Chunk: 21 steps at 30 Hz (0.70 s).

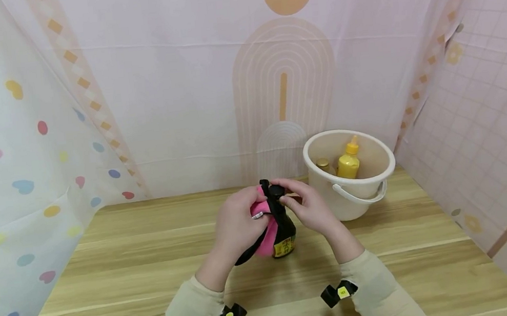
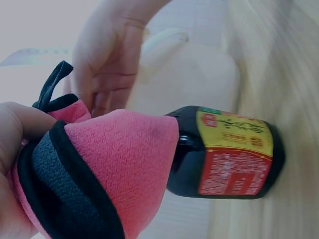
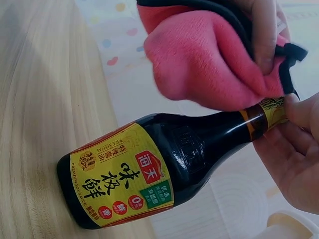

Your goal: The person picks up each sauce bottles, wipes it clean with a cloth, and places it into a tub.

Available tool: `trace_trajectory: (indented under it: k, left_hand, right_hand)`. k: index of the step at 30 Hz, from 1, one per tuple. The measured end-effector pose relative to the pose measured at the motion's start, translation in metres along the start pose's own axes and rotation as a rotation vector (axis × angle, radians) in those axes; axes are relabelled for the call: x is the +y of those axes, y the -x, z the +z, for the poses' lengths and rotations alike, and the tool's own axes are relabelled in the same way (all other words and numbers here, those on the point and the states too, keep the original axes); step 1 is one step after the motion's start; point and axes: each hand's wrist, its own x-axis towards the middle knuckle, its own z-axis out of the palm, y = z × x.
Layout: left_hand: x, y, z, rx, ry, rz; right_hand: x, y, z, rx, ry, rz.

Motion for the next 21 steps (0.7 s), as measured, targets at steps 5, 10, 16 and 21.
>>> trace_trajectory:
  k: [5, 10, 16, 21]
  left_hand:
    - [-0.002, 0.007, 0.009, 0.005, -0.018, 0.002]
    - [-0.006, 0.013, 0.016, -0.030, -0.017, -0.015]
    - [-0.011, 0.021, 0.020, -0.146, -0.059, -0.089]
    - [-0.014, 0.024, 0.021, -0.186, -0.069, -0.107]
  right_hand:
    - [0.001, 0.000, 0.001, 0.010, -0.002, -0.010]
    - [0.001, 0.000, 0.001, 0.014, 0.007, 0.006]
    - [0.003, 0.000, 0.002, 0.019, 0.025, 0.011]
    - [0.003, 0.000, 0.002, 0.019, 0.021, 0.009]
